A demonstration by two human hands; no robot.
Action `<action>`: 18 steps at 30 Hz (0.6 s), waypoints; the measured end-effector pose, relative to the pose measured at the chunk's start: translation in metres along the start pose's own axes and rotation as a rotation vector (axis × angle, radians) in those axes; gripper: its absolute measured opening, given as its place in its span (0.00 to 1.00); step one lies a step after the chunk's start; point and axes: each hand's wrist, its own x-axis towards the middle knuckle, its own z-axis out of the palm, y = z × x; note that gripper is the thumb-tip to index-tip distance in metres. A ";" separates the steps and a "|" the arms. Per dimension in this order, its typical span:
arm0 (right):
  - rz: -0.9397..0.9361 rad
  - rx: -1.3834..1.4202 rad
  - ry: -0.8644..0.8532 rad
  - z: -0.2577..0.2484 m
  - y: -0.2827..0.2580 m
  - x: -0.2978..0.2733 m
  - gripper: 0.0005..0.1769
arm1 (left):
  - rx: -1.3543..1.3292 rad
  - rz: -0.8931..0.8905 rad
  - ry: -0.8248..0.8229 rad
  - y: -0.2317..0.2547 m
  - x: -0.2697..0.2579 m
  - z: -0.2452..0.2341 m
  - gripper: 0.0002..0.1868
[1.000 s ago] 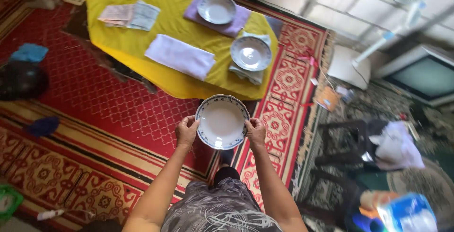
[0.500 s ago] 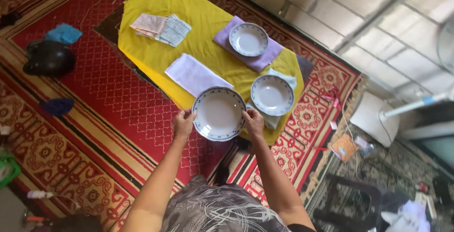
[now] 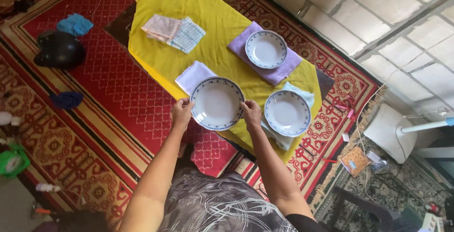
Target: Setting a dining table with plates, bowls, and napkins.
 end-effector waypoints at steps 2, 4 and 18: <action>-0.002 0.040 -0.007 0.012 0.013 0.012 0.11 | 0.014 0.008 -0.023 -0.002 0.023 -0.002 0.12; -0.013 0.076 -0.013 0.023 0.020 0.030 0.11 | 0.019 0.021 -0.046 -0.004 0.052 0.003 0.12; 0.135 0.150 0.258 0.086 0.085 0.050 0.08 | 0.394 0.051 -0.273 -0.016 0.167 0.014 0.14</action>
